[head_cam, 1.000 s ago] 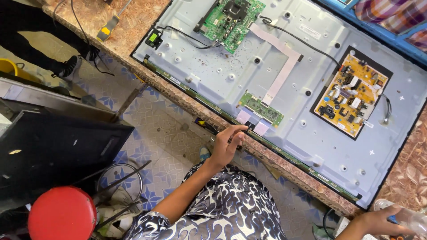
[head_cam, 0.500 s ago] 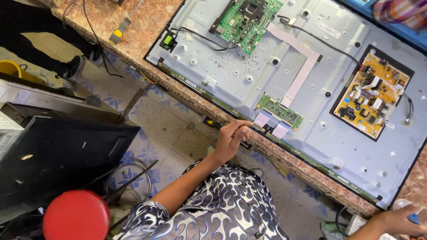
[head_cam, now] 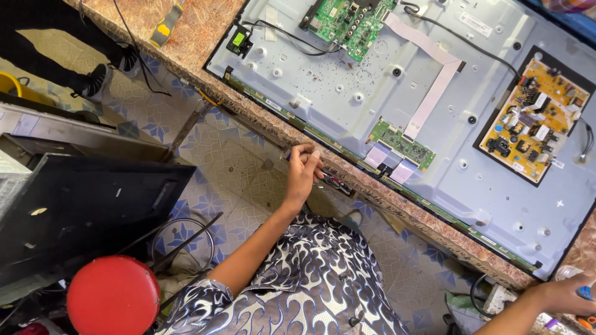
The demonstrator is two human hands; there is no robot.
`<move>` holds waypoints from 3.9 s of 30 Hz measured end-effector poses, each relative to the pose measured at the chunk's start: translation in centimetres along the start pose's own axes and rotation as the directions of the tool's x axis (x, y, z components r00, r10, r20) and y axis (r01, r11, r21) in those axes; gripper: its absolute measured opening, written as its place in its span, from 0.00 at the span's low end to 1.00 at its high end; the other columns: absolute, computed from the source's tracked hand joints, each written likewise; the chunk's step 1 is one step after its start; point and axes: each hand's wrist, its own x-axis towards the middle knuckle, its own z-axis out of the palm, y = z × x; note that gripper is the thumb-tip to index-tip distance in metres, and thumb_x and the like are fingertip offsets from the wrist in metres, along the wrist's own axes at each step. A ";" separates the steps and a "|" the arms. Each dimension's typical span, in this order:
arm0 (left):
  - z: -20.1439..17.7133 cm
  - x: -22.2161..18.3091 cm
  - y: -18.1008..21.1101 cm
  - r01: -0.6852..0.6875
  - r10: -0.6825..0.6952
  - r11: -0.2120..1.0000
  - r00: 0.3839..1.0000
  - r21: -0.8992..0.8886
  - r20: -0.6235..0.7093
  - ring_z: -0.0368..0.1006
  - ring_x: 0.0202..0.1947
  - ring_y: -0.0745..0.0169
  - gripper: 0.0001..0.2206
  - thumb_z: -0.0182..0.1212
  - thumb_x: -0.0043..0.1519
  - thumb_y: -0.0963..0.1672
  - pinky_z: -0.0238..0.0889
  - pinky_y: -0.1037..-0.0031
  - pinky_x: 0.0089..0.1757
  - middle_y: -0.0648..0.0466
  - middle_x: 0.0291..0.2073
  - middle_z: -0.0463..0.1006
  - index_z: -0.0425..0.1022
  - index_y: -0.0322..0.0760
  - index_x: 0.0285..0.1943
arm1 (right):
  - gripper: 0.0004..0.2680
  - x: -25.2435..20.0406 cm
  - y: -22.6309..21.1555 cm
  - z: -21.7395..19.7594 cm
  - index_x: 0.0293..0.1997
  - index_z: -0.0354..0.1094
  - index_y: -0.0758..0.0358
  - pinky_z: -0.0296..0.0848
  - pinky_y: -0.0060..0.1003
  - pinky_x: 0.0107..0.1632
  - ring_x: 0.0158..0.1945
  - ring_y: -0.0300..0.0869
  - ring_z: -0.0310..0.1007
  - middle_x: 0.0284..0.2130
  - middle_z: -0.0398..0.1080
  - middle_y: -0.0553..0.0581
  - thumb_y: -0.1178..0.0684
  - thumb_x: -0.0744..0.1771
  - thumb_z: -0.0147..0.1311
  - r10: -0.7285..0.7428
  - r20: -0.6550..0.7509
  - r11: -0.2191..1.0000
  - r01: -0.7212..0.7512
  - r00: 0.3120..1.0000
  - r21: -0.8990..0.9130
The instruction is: The person works on the back of a disassembled flat-screen television, manipulating a ribbon cable and connecting wires to the circuit boards. They use a screwdriver to adjust components and a plastic bottle to apply liquid to the screen's edge.
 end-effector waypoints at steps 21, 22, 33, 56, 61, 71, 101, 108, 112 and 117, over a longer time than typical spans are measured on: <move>-3.1 3.3 1.4 0.017 -0.069 0.948 0.986 0.317 0.152 0.75 0.21 0.64 0.05 0.53 0.68 0.45 0.69 0.72 0.30 0.52 0.18 0.79 0.69 0.39 0.46 | 0.12 0.4 0.0 -0.3 0.58 0.63 0.68 0.90 0.46 0.50 0.52 0.56 0.84 0.49 0.78 0.70 0.60 0.73 0.66 -0.098 0.023 0.993 0.097 0.995 0.069; -3.0 3.2 1.6 0.025 -0.077 0.946 0.986 0.323 0.149 0.75 0.21 0.64 0.05 0.53 0.69 0.45 0.68 0.72 0.30 0.52 0.18 0.79 0.69 0.39 0.46 | 0.14 0.3 0.3 -0.2 0.61 0.61 0.65 0.89 0.45 0.51 0.53 0.54 0.84 0.51 0.77 0.67 0.58 0.74 0.67 -0.070 0.024 0.997 0.070 0.997 0.017; -3.4 3.7 1.2 0.007 -0.057 0.958 0.985 0.288 0.165 0.76 0.20 0.63 0.06 0.54 0.68 0.45 0.67 0.74 0.28 0.51 0.18 0.80 0.70 0.38 0.44 | 0.13 0.2 0.7 0.2 0.60 0.62 0.65 0.90 0.45 0.50 0.52 0.53 0.84 0.50 0.78 0.66 0.56 0.74 0.67 -0.057 0.027 0.998 0.057 0.998 -0.001; -3.4 3.9 0.3 -0.021 -0.012 0.975 0.988 0.220 0.152 0.76 0.17 0.66 0.06 0.58 0.66 0.45 0.66 0.78 0.25 0.51 0.18 0.81 0.72 0.37 0.43 | 0.15 0.0 -1.4 -1.0 0.66 0.55 0.63 0.87 0.50 0.57 0.59 0.57 0.80 0.57 0.72 0.70 0.58 0.76 0.62 -0.017 0.088 0.995 0.008 0.996 0.095; -3.3 3.8 0.2 -0.025 -0.012 0.970 0.988 0.240 0.153 0.76 0.18 0.66 0.07 0.58 0.66 0.46 0.69 0.77 0.26 0.51 0.19 0.81 0.72 0.38 0.44 | 0.27 -0.8 4.1 -0.1 0.76 0.40 0.50 0.85 0.47 0.64 0.68 0.52 0.79 0.67 0.68 0.64 0.49 0.78 0.69 0.153 0.076 0.988 -0.153 0.985 -0.006; -3.1 3.5 0.6 -0.034 -0.001 0.971 0.989 0.236 0.147 0.77 0.19 0.65 0.07 0.59 0.68 0.45 0.67 0.79 0.25 0.51 0.20 0.81 0.72 0.36 0.45 | 0.34 -1.2 6.4 -0.5 0.80 0.29 0.55 0.67 0.51 0.77 0.81 0.54 0.52 0.78 0.42 0.62 0.40 0.80 0.68 0.279 0.137 0.959 -0.270 0.950 -0.084; -2.7 3.6 -0.7 -0.080 0.061 0.974 0.994 0.210 0.095 0.76 0.17 0.66 0.08 0.60 0.66 0.46 0.64 0.79 0.25 0.50 0.18 0.80 0.73 0.37 0.45 | 0.28 -0.6 2.4 -1.0 0.79 0.37 0.52 0.67 0.55 0.76 0.79 0.55 0.56 0.75 0.51 0.62 0.52 0.80 0.67 0.104 0.153 0.990 -0.117 0.983 0.076; 0.3 1.5 -0.1 -0.178 0.174 0.830 0.983 0.529 0.059 0.70 0.21 0.73 0.05 0.55 0.71 0.44 0.64 0.83 0.23 0.59 0.24 0.77 0.74 0.38 0.49 | 0.29 -0.8 2.6 -1.0 0.78 0.35 0.51 0.71 0.54 0.72 0.77 0.56 0.63 0.74 0.56 0.63 0.51 0.80 0.67 0.158 0.150 0.984 -0.169 0.976 0.062; 2.9 0.5 0.1 -0.423 0.355 0.717 0.905 0.554 0.232 0.74 0.24 0.67 0.05 0.59 0.69 0.43 0.70 0.79 0.27 0.56 0.27 0.78 0.74 0.36 0.48 | 0.29 -0.8 2.3 -1.0 0.78 0.35 0.50 0.70 0.54 0.73 0.77 0.56 0.61 0.75 0.55 0.63 0.51 0.79 0.67 0.204 0.141 0.977 -0.211 0.969 0.037; 5.0 0.8 1.0 -0.567 0.448 0.560 0.821 0.605 0.355 0.74 0.30 0.64 0.06 0.64 0.66 0.43 0.71 0.75 0.34 0.55 0.36 0.78 0.73 0.40 0.46 | 0.27 -0.7 0.4 -1.3 0.77 0.39 0.50 0.73 0.53 0.70 0.73 0.56 0.69 0.72 0.61 0.63 0.55 0.78 0.66 0.164 0.137 0.982 -0.175 0.977 0.070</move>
